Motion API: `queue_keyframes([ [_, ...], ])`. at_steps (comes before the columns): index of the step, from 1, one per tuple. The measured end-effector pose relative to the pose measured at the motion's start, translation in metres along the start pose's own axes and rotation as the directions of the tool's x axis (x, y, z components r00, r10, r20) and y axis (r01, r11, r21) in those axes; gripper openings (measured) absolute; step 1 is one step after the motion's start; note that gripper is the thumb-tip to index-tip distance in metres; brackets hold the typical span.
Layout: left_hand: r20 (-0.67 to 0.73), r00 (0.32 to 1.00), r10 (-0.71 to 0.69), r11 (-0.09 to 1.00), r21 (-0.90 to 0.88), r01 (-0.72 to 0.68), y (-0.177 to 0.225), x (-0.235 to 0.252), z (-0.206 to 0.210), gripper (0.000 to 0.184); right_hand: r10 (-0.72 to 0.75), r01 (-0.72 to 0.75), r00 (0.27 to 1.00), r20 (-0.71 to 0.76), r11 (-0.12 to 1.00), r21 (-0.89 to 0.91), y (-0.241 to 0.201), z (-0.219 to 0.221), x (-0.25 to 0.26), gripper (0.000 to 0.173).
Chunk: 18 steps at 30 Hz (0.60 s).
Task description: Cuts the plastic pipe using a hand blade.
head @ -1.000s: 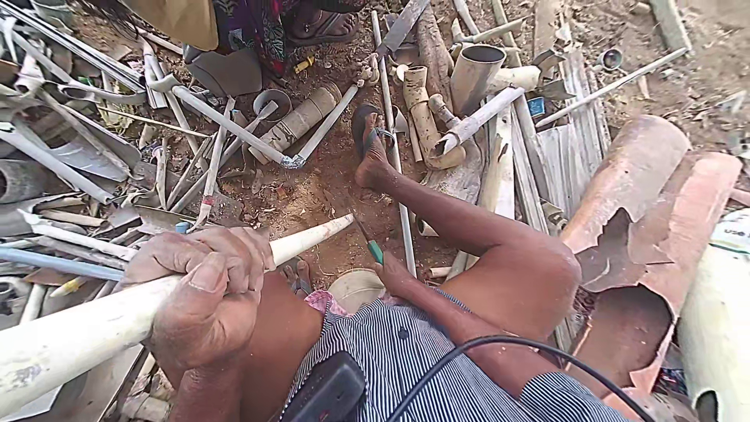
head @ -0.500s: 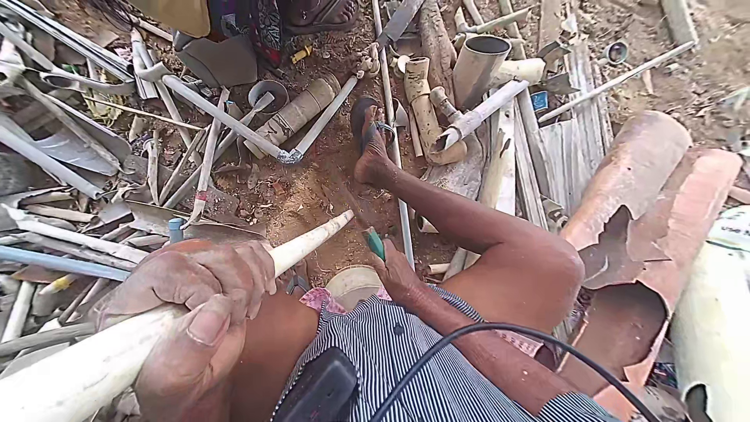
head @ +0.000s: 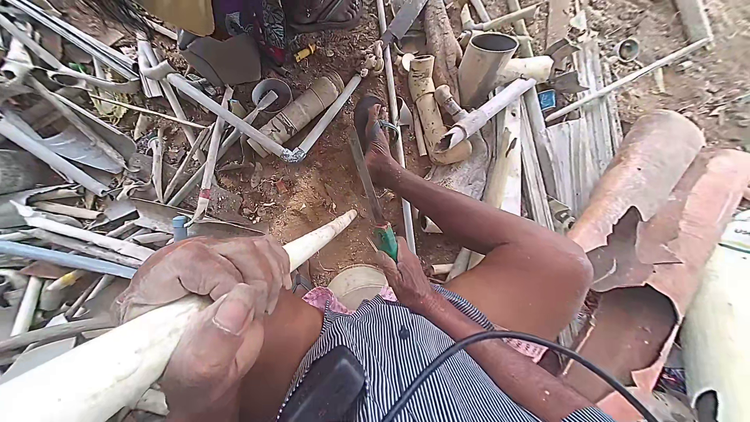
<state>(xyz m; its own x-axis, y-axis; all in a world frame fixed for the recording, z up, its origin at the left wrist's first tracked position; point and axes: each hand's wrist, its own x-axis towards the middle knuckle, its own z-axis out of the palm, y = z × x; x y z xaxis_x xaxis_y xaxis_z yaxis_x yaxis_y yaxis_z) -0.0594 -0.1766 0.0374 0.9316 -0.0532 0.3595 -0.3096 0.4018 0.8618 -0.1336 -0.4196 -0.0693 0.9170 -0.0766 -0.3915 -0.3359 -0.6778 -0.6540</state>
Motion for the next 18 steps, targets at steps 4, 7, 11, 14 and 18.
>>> queue_keyframes([
  [4,0.019,1.0,0.022,0.999,0.029,-0.023,0.003,0.009,0.006,0.029,0.457,-0.382,0.796,0.397,0.888,-0.257,0.018,0.002,0.016,0.042],
  [7,-0.003,1.0,0.01,0.999,0.036,-0.01,0.002,0.006,0.003,0.027,0.194,-0.194,0.959,0.209,0.981,-0.023,0.004,-0.007,0.001,0.044],
  [11,-0.006,1.0,0.011,0.999,0.043,-0.011,0.003,0.01,0.015,0.029,0.2,-0.183,0.952,0.234,0.979,-0.093,0.008,0.0,0.002,0.045],
  [14,-0.01,0.999,0.042,0.997,0.068,-0.042,0.002,0.017,0.017,0.028,0.378,-0.349,0.855,0.354,0.926,-0.145,-0.003,-0.01,0.018,0.042],
  [18,-0.005,1.0,0.03,0.995,0.092,-0.029,0.0,0.015,0.018,0.029,0.001,0.0,1.0,0.0,0.991,0.133,0.004,0.005,0.001,0.051],
])
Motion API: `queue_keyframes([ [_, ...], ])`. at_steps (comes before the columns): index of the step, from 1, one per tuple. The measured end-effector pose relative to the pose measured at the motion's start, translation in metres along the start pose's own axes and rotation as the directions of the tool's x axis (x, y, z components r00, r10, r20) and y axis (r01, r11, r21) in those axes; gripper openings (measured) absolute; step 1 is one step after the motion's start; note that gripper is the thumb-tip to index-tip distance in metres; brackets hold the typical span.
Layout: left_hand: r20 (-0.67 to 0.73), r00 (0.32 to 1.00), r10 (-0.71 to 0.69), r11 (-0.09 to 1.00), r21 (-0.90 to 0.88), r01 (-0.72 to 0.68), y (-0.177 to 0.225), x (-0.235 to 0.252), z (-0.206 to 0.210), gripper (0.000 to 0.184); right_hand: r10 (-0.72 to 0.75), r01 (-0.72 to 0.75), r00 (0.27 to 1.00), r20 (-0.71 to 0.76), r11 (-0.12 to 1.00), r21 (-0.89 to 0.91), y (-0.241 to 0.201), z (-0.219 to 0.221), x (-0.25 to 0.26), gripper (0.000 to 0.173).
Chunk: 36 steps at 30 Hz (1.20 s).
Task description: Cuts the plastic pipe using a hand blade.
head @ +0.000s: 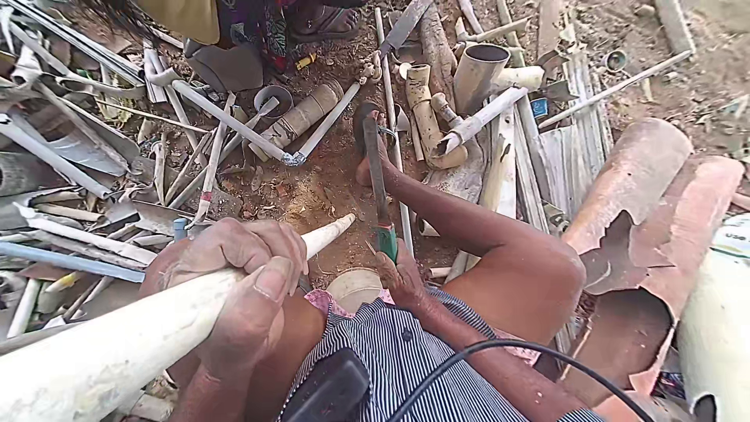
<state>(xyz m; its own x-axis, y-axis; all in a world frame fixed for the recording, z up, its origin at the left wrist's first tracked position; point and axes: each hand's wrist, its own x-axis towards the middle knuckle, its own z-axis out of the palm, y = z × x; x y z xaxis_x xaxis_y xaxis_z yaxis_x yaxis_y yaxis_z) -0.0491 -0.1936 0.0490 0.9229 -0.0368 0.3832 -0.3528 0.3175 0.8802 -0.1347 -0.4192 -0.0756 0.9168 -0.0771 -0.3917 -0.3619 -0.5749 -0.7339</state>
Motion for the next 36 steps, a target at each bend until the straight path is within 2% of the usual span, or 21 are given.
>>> queue_keyframes([
  [1,-0.004,1.0,-0.001,1.0,0.002,0.001,0.001,0.001,0.002,0.028,0.063,-0.059,0.996,0.065,0.997,-0.057,0.008,0.003,0.0,0.049],
  [2,-0.003,1.0,0.003,1.0,0.001,-0.003,0.002,0.002,0.005,0.028,0.245,-0.215,0.941,0.232,0.965,-0.148,0.015,0.002,0.003,0.046],
  [4,-0.001,1.0,0.011,1.0,0.001,-0.011,0.001,0.005,0.008,0.029,0.444,-0.395,0.833,0.33,0.895,-0.206,0.02,-0.003,0.012,0.044],
  [8,0.023,1.0,0.022,1.0,0.014,-0.022,0.0,0.002,0.007,0.028,0.118,-0.127,0.991,0.056,0.971,0.205,0.002,-0.001,-0.002,0.048],
  [9,0.028,0.999,0.03,0.999,0.012,-0.031,0.001,0.003,0.009,0.029,0.095,-0.101,0.995,0.044,0.98,0.174,0.007,0.003,0.0,0.051],
  [10,0.029,0.999,0.029,1.0,0.011,-0.029,0.001,0.004,0.011,0.028,0.167,-0.175,0.976,0.137,0.983,0.054,0.015,0.005,0.001,0.052],
  [11,0.031,0.999,0.02,1.0,0.008,-0.02,0.002,0.004,0.013,0.028,0.33,-0.316,0.898,0.29,0.944,-0.092,0.021,0.003,0.005,0.049],
  [12,0.024,1.0,0.013,1.0,0.001,-0.013,0.002,0.004,0.016,0.028,0.446,-0.407,0.825,0.348,0.895,-0.183,0.025,0.003,0.009,0.047],
  [13,0.014,1.0,0.021,1.0,-0.003,-0.021,0.001,0.006,0.016,0.029,0.457,-0.418,0.816,0.354,0.89,-0.185,0.022,0.0,0.015,0.046],
  [16,0.009,1.0,0.012,1.0,0.016,-0.012,0.001,0.002,0.014,0.028,0.185,-0.224,0.962,0.2,0.954,0.198,-0.002,-0.006,0.0,0.042],
  [18,0.008,1.0,0.014,1.0,0.011,-0.014,0.0,0.004,0.016,0.028,0.033,-0.033,0.999,0.007,0.913,0.407,-0.015,-0.005,0.006,0.05],
  [20,0.012,1.0,0.014,1.0,0.014,-0.014,0.001,0.005,0.017,0.028,0.037,-0.035,0.999,0.0,0.965,0.26,0.0,0.006,0.008,0.053],
  [21,0.017,1.0,0.009,1.0,0.015,-0.01,0.001,0.003,0.018,0.028,0.175,-0.193,0.971,0.161,0.976,0.1,0.012,0.007,0.005,0.051],
  [23,0.006,1.0,0.023,1.0,0.001,-0.023,0.0,0.006,0.02,0.029,0.473,-0.448,0.792,0.385,0.88,-0.16,0.026,0.007,0.013,0.046],
  [24,-0.009,0.999,0.038,0.999,0.003,-0.038,-0.002,0.008,0.019,0.028,0.494,-0.457,0.771,0.403,0.869,-0.192,0.025,0.005,0.02,0.044],
  [26,-0.017,1.0,0.023,1.0,0.013,-0.023,0.0,0.004,0.016,0.026,0.424,-0.42,0.816,0.392,0.902,-0.101,0.018,0.002,0.008,0.041],
  [29,0.008,1.0,0.014,1.0,0.014,-0.014,0.0,0.007,0.017,0.027,0.175,-0.196,0.976,0.128,0.964,0.18,0.007,-0.004,0.007,0.045],
  [31,0.017,1.0,0.008,1.0,0.018,-0.008,0.001,0.006,0.016,0.026,0.095,-0.095,0.995,0.012,0.979,0.181,0.006,0.003,0.006,0.049],
  [32,0.019,1.0,0.006,1.0,0.017,-0.007,0.0,0.006,0.017,0.026,0.152,-0.158,0.983,0.101,0.986,0.053,0.009,0.002,0.006,0.048],
  [34,0.025,1.0,-0.001,1.0,-0.012,0.001,0.0,0.003,0.02,0.027,0.451,-0.395,0.814,0.366,0.892,-0.22,0.018,-0.001,0.008,0.047],
  [36,0.019,0.999,0.027,0.999,-0.018,-0.027,-0.003,0.008,0.016,0.028,0.485,-0.422,0.783,0.39,0.874,-0.239,0.019,-0.004,0.021,0.043],
])
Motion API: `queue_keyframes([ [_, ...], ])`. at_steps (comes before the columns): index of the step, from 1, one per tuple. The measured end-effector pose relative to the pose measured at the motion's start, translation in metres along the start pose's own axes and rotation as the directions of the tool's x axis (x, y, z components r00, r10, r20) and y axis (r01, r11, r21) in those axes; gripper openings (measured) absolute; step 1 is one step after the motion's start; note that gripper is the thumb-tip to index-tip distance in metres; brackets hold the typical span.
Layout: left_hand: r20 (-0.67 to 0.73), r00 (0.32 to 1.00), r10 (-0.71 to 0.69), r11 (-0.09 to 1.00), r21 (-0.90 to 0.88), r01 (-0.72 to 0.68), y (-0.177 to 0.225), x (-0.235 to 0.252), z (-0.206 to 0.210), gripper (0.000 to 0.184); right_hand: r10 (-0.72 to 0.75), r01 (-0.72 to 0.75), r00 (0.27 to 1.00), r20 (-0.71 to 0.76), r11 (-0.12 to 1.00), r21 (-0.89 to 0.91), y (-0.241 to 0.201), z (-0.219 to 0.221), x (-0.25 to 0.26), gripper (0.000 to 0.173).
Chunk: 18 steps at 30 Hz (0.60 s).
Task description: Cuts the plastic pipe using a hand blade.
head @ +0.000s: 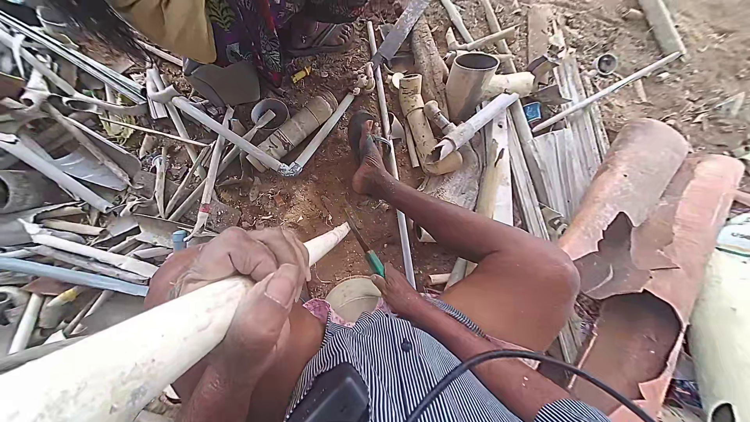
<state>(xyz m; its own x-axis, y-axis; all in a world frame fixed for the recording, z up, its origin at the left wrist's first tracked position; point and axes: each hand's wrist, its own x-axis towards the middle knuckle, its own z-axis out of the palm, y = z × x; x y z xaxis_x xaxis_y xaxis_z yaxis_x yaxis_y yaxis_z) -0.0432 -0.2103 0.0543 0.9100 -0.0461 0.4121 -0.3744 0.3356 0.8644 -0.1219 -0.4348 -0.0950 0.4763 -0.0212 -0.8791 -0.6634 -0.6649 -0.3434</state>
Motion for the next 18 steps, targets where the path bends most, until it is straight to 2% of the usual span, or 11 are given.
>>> queue_keyframes([
  [2,-0.004,1.0,-0.018,1.0,0.021,0.018,0.001,-0.006,-0.006,0.027,-0.089,0.091,0.996,-0.03,0.993,0.069,0.006,0.008,-0.01,0.041],
  [6,0.019,1.0,0.0,0.999,-0.046,0.001,-0.005,-0.006,-0.024,0.024,-0.257,0.281,0.952,-0.167,0.95,0.139,0.013,0.001,-0.006,0.05],
  [9,0.026,1.0,0.008,0.997,-0.077,-0.006,-0.007,-0.01,-0.038,0.022,-0.324,0.334,0.942,-0.084,0.919,0.21,0.009,0.005,-0.014,0.042],
  [11,0.043,0.999,0.017,0.996,-0.087,-0.013,-0.006,-0.013,-0.041,0.023,-0.352,0.329,0.936,-0.012,0.863,0.383,0.002,0.009,-0.02,0.038],
  [14,0.084,0.996,0.026,0.998,-0.066,-0.02,-0.003,-0.015,-0.044,0.025,-0.369,0.26,0.929,0.039,0.723,0.641,-0.006,0.012,-0.023,0.038],
  [18,0.077,0.996,0.034,0.997,-0.07,-0.029,-0.003,-0.015,-0.046,0.027,-0.35,0.233,0.935,0.05,0.715,0.659,-0.009,0.005,-0.024,0.039],
])
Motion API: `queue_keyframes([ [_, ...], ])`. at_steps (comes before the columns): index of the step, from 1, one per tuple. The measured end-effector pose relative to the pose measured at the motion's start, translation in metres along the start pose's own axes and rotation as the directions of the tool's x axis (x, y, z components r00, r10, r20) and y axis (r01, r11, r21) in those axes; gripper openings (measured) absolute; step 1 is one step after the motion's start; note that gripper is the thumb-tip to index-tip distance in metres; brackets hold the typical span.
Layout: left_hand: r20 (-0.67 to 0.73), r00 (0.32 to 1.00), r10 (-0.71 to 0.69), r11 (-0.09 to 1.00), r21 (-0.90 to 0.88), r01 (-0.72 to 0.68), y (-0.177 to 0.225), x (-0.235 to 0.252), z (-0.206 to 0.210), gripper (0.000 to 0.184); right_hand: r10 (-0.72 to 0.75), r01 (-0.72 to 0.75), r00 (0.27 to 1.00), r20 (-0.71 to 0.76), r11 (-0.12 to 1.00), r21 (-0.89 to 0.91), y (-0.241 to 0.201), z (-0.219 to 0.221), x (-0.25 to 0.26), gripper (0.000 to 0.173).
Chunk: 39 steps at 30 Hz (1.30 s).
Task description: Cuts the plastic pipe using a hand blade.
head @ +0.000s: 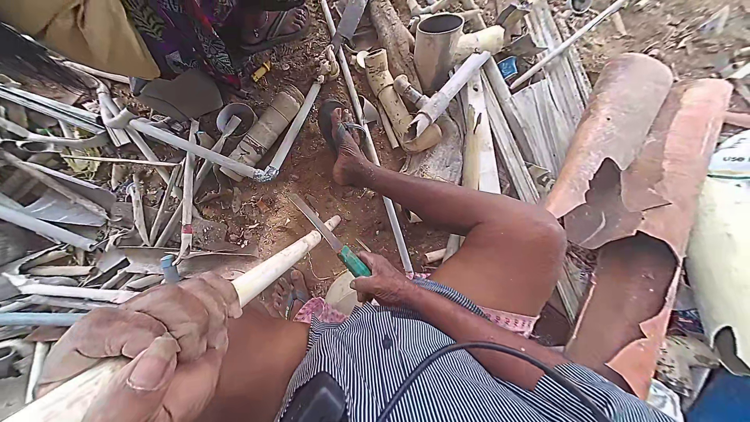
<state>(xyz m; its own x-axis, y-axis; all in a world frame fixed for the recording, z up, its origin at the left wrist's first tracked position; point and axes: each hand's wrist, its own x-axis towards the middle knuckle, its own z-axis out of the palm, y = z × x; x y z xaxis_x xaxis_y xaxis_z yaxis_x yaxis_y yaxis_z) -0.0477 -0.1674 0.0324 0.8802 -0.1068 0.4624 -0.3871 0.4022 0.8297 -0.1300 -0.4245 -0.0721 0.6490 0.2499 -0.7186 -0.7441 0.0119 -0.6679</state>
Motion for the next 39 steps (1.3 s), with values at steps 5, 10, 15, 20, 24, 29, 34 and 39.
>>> queue_keyframes([
  [5,-0.006,1.0,0.013,1.0,-0.004,-0.013,0.0,0.0,-0.002,0.023,-0.041,0.044,0.999,0.022,0.988,-0.15,-0.004,0.004,-0.002,0.046],
  [10,-0.052,0.997,0.05,0.997,0.055,-0.047,-0.002,0.0,-0.003,0.022,-0.336,0.348,0.935,0.114,0.801,-0.488,-0.036,0.028,-0.024,0.046],
  [15,-0.094,0.995,0.035,0.998,0.052,-0.03,0.0,-0.001,0.012,0.025,0.028,-0.076,0.996,-0.079,0.709,-0.701,-0.021,0.014,0.003,0.045],
  [20,-0.137,0.988,0.076,0.994,0.093,-0.064,-0.004,0.002,0.015,0.024,0.006,-0.082,0.993,-0.114,0.736,-0.672,-0.007,0.008,0.011,0.042],
  [24,-0.13,0.988,0.089,0.989,0.127,-0.073,-0.004,0.001,0.009,0.022,-0.479,0.399,0.877,0.042,0.674,-0.622,-0.018,0.032,-0.002,0.046],
  [29,-0.109,0.992,0.062,0.996,0.066,-0.055,-0.001,0.002,0.011,0.026,0.15,-0.203,0.979,-0.138,0.67,-0.714,-0.009,-0.003,0.029,0.042],
  [34,-0.077,0.995,0.069,0.996,0.053,-0.065,-0.003,-0.001,0.008,0.022,-0.368,0.288,0.928,0.059,0.608,-0.74,-0.038,0.033,-0.002,0.037],
  [39,0.093,0.996,-0.001,0.999,-0.037,0.004,0.003,0.002,0.013,0.025,0.147,-0.234,0.972,-0.182,0.602,-0.764,0.0,-0.018,0.043,0.041],
])
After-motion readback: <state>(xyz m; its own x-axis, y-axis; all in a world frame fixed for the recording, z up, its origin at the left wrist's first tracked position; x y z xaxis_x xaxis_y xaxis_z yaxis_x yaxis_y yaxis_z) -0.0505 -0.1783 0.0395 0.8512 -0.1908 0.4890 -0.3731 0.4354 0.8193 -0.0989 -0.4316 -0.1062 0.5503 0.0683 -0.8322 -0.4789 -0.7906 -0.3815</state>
